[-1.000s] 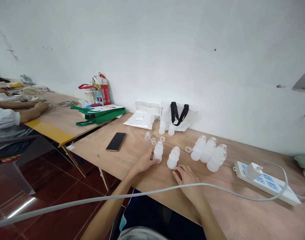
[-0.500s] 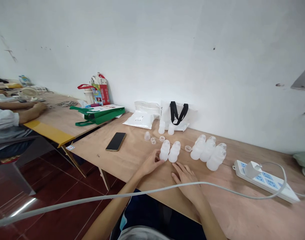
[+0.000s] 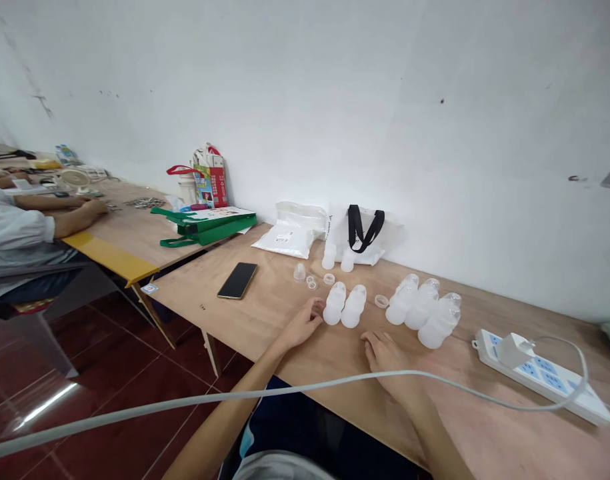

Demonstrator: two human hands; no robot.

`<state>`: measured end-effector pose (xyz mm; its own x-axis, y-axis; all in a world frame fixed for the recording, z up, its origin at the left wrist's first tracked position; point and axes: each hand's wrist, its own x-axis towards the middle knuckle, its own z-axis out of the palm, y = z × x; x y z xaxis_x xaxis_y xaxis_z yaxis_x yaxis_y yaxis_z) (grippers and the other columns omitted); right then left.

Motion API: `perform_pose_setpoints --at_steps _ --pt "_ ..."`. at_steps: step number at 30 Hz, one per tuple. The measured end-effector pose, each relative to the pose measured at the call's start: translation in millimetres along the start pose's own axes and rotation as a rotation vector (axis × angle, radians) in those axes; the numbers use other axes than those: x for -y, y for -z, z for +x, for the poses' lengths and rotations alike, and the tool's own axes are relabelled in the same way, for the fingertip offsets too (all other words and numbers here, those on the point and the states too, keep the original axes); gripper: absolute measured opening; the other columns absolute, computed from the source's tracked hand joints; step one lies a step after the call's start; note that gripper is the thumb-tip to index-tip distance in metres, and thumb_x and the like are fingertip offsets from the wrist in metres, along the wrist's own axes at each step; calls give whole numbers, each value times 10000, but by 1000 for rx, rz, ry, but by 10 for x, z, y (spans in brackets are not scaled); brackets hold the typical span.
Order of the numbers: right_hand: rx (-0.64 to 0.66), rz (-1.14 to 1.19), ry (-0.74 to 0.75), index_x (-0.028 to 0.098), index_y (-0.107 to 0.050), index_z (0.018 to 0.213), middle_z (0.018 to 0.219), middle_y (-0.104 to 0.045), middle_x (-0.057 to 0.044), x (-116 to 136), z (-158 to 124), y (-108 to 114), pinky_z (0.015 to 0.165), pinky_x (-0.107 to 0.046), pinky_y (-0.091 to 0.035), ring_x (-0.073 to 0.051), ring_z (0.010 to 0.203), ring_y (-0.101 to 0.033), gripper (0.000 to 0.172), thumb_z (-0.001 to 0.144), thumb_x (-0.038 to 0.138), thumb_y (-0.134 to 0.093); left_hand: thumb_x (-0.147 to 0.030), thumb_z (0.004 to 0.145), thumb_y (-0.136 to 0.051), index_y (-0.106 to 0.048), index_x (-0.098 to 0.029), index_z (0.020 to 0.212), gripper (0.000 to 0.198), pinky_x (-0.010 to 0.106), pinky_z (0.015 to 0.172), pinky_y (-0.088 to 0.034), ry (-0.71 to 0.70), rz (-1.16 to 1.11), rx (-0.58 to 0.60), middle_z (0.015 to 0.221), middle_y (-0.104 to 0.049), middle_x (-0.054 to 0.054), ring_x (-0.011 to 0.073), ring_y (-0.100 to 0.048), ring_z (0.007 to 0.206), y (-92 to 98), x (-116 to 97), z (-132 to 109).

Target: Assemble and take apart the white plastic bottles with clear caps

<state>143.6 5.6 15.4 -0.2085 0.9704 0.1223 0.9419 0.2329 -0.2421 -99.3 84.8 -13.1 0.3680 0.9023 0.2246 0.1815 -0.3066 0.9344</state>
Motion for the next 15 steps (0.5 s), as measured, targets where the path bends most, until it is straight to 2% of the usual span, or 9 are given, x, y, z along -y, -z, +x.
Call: perform_pose_setpoints --at_steps 2,4,6,9,11,13,15 --pt "54 -40 -40 187 -684 1026 1102 -718 -111 -75 107 97 904 -350 -479 -246 1044 -655 355 947 95 -351 -109 862 -527 -505 -194 1198 348 334 878 -541 40 -20 -9 1180 -617 70 135 -662 864 15 55 23" --pt "85 -39 -84 190 -666 1004 1010 -724 -93 -141 229 195 813 -328 -489 -232 938 -681 325 942 96 -361 -148 865 -528 -490 -204 1217 358 264 690 -544 108 -47 -13 1172 -609 73 136 -665 836 41 102 86" --pt "114 22 -112 191 -649 998 937 -719 -78 -194 350 260 695 -294 -486 -187 746 -684 322 942 94 -348 -216 879 -543 -478 -201 1233 361 194 501 -459 175 -54 15 1153 -611 83 135 -663 781 84 123 203" --pt "166 119 -178 191 -619 1083 869 -713 -65 -252 514 249 534 -278 -441 -136 466 -586 345 965 124 -302 -349 915 -567 -499 -179 1207 345 159 403 -358 245 20 123 945 -653 44 94 -595 566 153 91 444" --pt "133 137 -181 176 -618 1095 866 -720 -74 -285 605 175 567 -289 -456 -163 520 -628 324 949 109 -336 -410 927 -566 -555 -168 1103 300 163 386 -323 255 92 150 723 -618 -14 72 -497 438 172 49 603" --pt "67 135 -151 161 -638 1049 938 -732 -97 -324 672 73 704 -302 -483 -212 758 -708 295 918 68 -391 -425 931 -555 -588 -165 941 262 183 380 -295 235 135 125 573 -537 -46 75 -426 388 152 17 730" --pt "6 152 -118 167 -652 1013 1001 -736 -97 -370 705 -29 808 -306 -471 -234 938 -705 289 921 58 -401 -415 927 -554 -574 -174 815 267 203 400 -296 195 139 78 526 -493 -46 87 -416 403 99 11 826"
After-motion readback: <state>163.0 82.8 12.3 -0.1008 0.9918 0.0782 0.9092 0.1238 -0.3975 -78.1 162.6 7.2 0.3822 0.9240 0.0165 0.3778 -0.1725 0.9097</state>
